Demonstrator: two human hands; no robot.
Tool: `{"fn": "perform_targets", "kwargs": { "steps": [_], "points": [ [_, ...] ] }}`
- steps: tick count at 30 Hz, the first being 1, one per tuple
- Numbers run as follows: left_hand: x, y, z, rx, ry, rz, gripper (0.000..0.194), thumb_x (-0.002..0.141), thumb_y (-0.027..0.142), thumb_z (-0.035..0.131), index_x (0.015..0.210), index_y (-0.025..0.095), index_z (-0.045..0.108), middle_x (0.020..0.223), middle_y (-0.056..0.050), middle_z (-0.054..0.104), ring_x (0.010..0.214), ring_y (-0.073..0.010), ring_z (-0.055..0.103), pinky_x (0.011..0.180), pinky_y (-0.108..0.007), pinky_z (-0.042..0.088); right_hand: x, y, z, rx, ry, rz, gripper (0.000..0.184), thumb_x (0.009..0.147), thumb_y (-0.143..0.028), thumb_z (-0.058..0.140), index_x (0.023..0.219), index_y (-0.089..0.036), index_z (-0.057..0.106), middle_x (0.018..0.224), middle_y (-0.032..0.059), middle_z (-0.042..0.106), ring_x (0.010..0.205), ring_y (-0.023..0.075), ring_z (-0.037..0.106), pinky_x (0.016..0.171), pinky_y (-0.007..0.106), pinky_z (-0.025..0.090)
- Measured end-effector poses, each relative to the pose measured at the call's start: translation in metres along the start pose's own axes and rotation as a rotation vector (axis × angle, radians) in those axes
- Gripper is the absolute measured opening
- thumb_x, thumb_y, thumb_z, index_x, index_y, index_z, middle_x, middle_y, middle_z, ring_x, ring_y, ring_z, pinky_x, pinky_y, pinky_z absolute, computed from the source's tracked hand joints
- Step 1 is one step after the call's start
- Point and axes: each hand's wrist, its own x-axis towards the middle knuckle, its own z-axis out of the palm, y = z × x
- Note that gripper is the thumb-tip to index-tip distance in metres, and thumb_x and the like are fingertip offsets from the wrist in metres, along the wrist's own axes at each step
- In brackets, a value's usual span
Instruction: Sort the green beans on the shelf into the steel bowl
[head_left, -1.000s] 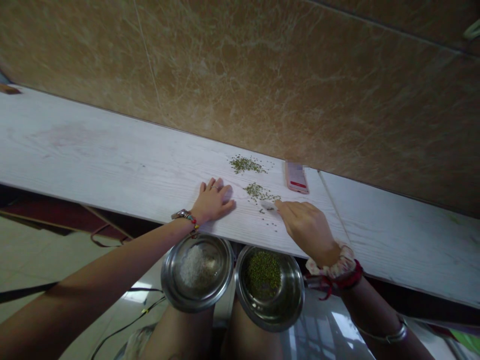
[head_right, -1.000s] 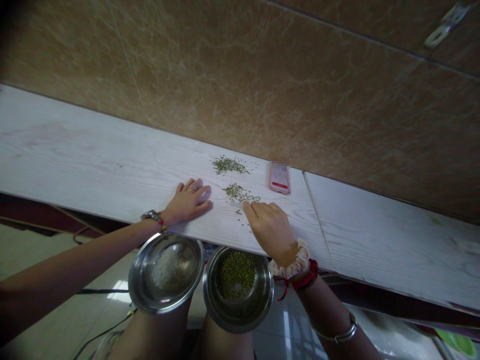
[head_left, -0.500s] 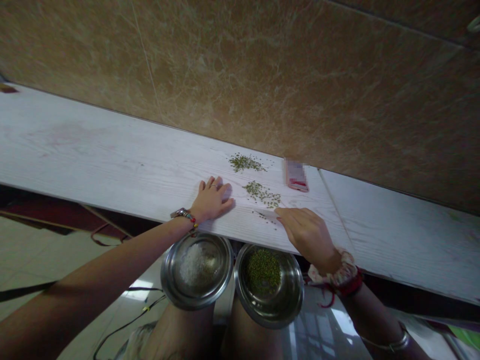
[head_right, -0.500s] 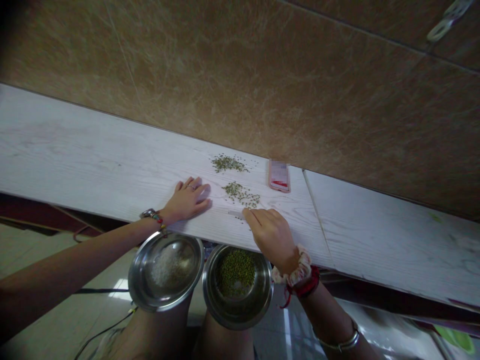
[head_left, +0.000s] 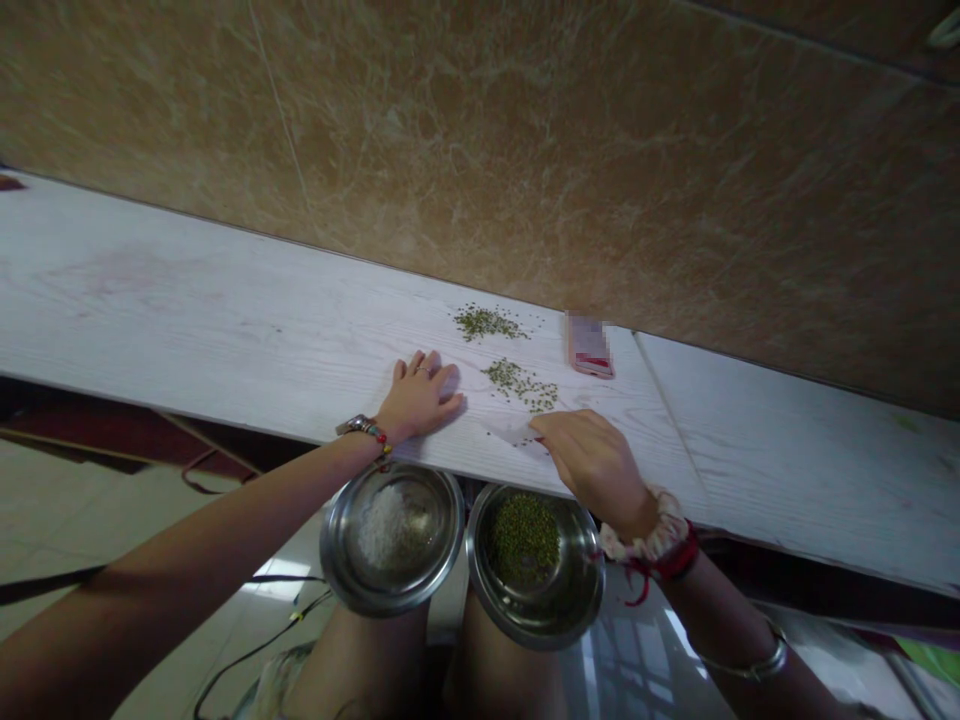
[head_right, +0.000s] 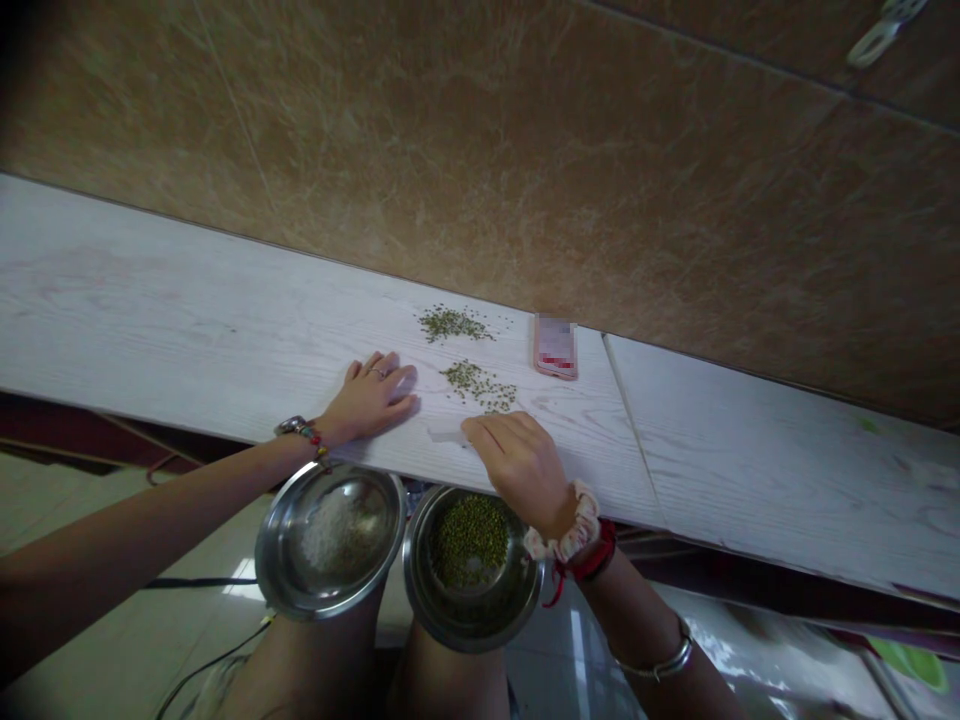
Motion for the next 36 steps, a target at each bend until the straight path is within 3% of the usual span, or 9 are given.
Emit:
{"fn": "perform_targets", "kwargs": {
  "steps": [4,10,16,23,31,36],
  "points": [
    [0.000,-0.002,0.002,-0.030,0.011,0.005,0.050,0.085,0.048,0.038,0.123,0.019,0.052,0.135,-0.014,0.045,0.126,-0.0366,0.034,0.101,-0.053,0.026,-0.004,0.004,0.001,0.073,-0.031,-0.023,0.022,0.089,-0.009,0.043,0.089,-0.014,0.064,0.082,0.0063,0.071,0.076,0.0146,0.063,0.071,0.030,0.047],
    [0.000,-0.001,0.002,-0.012,0.005,-0.002,0.050,0.086,0.048,0.038,0.124,0.019,0.051,0.137,-0.014,0.043,0.128,-0.0371,0.033,0.100,-0.054,0.026,-0.020,0.018,-0.016,0.156,-0.074,-0.027,0.020,0.088,-0.009,0.044,0.088,-0.015,0.063,0.082,0.0052,0.071,0.077,0.0149,0.064,0.073,0.031,0.049],
    [0.000,-0.001,0.001,-0.032,0.015,0.009,0.049,0.086,0.047,0.038,0.122,0.018,0.053,0.135,-0.015,0.044,0.127,-0.0374,0.032,0.100,-0.054,0.025,-0.026,0.021,-0.022,0.049,-0.050,0.067,0.022,0.087,-0.009,0.044,0.090,-0.018,0.064,0.082,0.0050,0.071,0.076,0.0160,0.064,0.072,0.031,0.048],
    [0.000,-0.001,0.003,-0.030,0.019,0.011,0.047,0.086,0.047,0.040,0.122,0.021,0.053,0.136,-0.013,0.044,0.126,-0.0365,0.033,0.100,-0.054,0.026,-0.031,0.009,-0.020,-0.164,-0.136,0.122,0.023,0.086,-0.008,0.044,0.090,-0.013,0.065,0.077,0.0079,0.069,0.066,0.0168,0.060,0.063,0.032,0.044],
    [0.000,0.002,-0.001,-0.009,-0.004,0.004,0.049,0.086,0.045,0.039,0.122,0.015,0.053,0.134,-0.017,0.044,0.125,-0.0377,0.034,0.100,-0.053,0.026,-0.024,-0.015,-0.037,-0.044,-0.173,0.062,0.021,0.085,-0.006,0.043,0.089,-0.010,0.063,0.072,0.0062,0.067,0.064,0.0148,0.057,0.061,0.028,0.043],
    [0.000,0.002,0.000,0.014,0.005,0.000,0.048,0.086,0.046,0.039,0.122,0.018,0.053,0.134,-0.015,0.045,0.125,-0.0372,0.035,0.099,-0.053,0.028,-0.020,-0.032,-0.055,0.051,-0.247,0.063,0.022,0.087,-0.008,0.040,0.086,-0.013,0.061,0.065,0.0024,0.062,0.058,0.0137,0.053,0.056,0.028,0.040]
  ]
}}
